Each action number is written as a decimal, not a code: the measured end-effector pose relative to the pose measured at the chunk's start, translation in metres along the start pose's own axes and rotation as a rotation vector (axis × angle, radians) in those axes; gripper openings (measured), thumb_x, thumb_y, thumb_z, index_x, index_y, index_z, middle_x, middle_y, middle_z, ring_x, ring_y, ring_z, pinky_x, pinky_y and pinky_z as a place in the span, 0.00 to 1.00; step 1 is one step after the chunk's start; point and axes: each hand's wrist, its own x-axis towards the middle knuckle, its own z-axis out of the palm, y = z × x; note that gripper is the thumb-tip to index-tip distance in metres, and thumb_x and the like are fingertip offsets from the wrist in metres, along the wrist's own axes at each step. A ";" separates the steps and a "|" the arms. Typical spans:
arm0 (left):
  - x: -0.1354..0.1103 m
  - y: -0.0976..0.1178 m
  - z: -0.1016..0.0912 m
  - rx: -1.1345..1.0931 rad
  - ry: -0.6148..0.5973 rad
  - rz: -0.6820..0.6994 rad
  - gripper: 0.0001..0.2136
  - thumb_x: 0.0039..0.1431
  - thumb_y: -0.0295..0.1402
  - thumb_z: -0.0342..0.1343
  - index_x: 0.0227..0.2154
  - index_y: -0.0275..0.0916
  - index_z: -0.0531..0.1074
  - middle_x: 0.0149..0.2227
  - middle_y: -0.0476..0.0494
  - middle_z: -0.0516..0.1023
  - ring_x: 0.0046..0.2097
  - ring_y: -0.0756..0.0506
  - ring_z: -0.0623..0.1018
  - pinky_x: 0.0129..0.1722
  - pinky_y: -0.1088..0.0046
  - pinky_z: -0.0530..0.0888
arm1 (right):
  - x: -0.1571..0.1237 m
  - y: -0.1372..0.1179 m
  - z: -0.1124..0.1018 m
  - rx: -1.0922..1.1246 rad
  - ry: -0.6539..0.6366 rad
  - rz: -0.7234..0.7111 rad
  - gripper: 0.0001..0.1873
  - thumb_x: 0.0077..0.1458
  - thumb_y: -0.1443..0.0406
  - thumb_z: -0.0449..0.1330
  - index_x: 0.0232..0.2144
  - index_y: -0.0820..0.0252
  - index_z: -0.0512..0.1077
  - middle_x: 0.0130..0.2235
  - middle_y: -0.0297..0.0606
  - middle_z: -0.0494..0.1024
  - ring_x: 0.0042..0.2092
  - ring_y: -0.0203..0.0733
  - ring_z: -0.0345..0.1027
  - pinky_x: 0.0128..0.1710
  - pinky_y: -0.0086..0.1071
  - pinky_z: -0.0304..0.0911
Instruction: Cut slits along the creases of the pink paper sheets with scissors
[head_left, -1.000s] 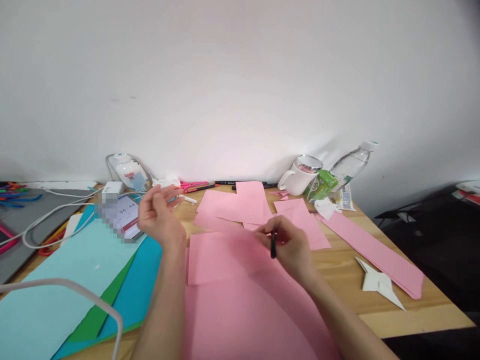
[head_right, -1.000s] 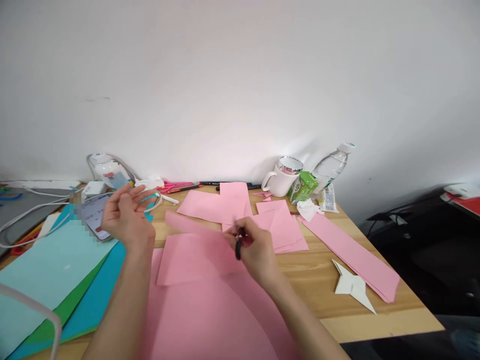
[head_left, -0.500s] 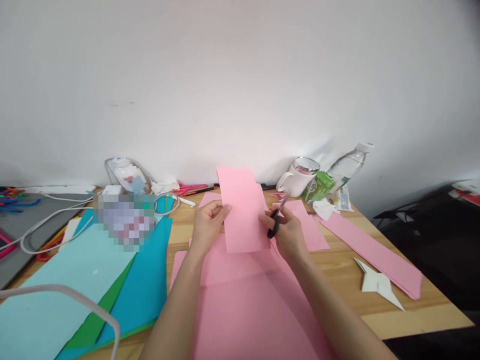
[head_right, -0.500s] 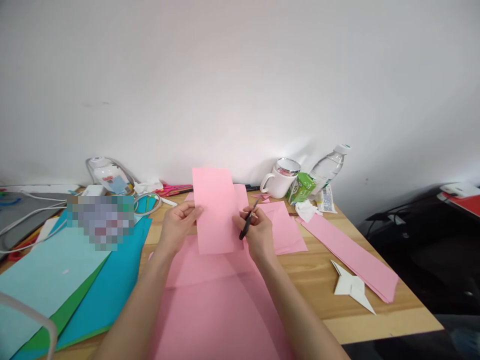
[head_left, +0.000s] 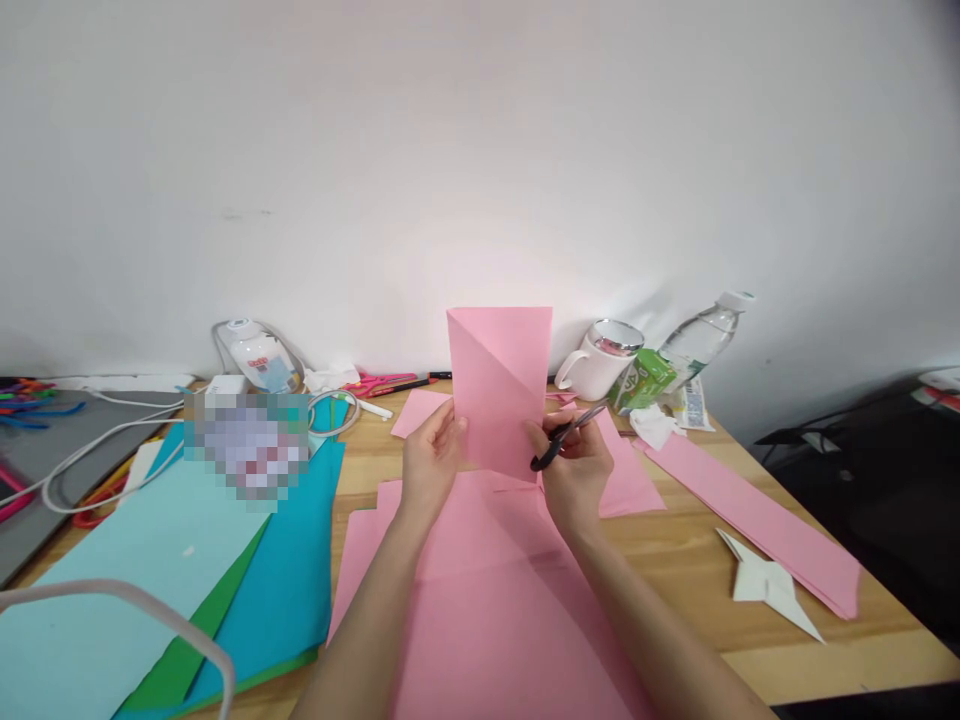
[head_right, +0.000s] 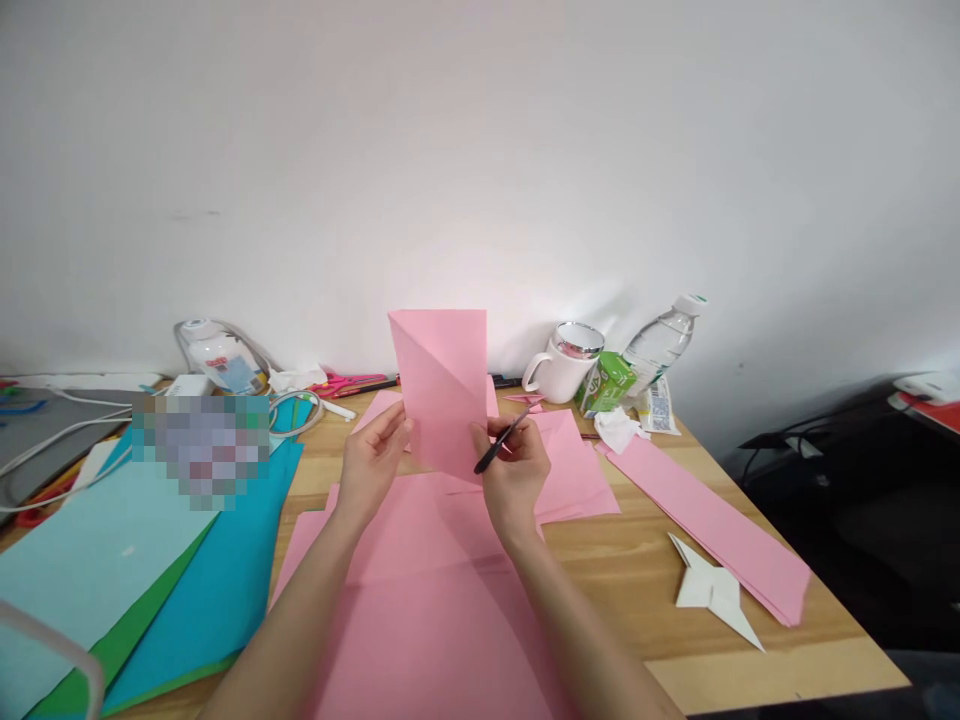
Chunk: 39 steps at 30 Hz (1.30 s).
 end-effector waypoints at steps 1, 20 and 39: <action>-0.001 0.000 0.001 0.000 -0.002 0.008 0.19 0.56 0.36 0.52 0.50 0.37 0.70 0.52 0.43 0.74 0.53 0.42 0.73 0.50 0.66 0.70 | 0.000 0.001 0.000 -0.002 0.007 0.004 0.13 0.40 0.64 0.66 0.26 0.60 0.65 0.25 0.29 0.66 0.26 0.32 0.60 0.23 0.26 0.58; -0.006 -0.015 0.009 0.052 -0.013 -0.006 0.22 0.55 0.36 0.54 0.53 0.37 0.67 0.58 0.43 0.66 0.58 0.43 0.66 0.60 0.65 0.60 | -0.004 0.009 -0.009 -0.005 0.060 0.103 0.16 0.39 0.62 0.68 0.25 0.60 0.64 0.25 0.29 0.66 0.25 0.31 0.58 0.22 0.24 0.58; -0.008 -0.018 0.014 0.099 -0.046 0.105 0.18 0.55 0.32 0.52 0.50 0.36 0.70 0.57 0.38 0.68 0.59 0.43 0.65 0.58 0.64 0.63 | 0.000 0.004 -0.009 0.072 0.143 0.066 0.14 0.40 0.65 0.68 0.25 0.61 0.64 0.25 0.29 0.65 0.26 0.30 0.57 0.23 0.23 0.56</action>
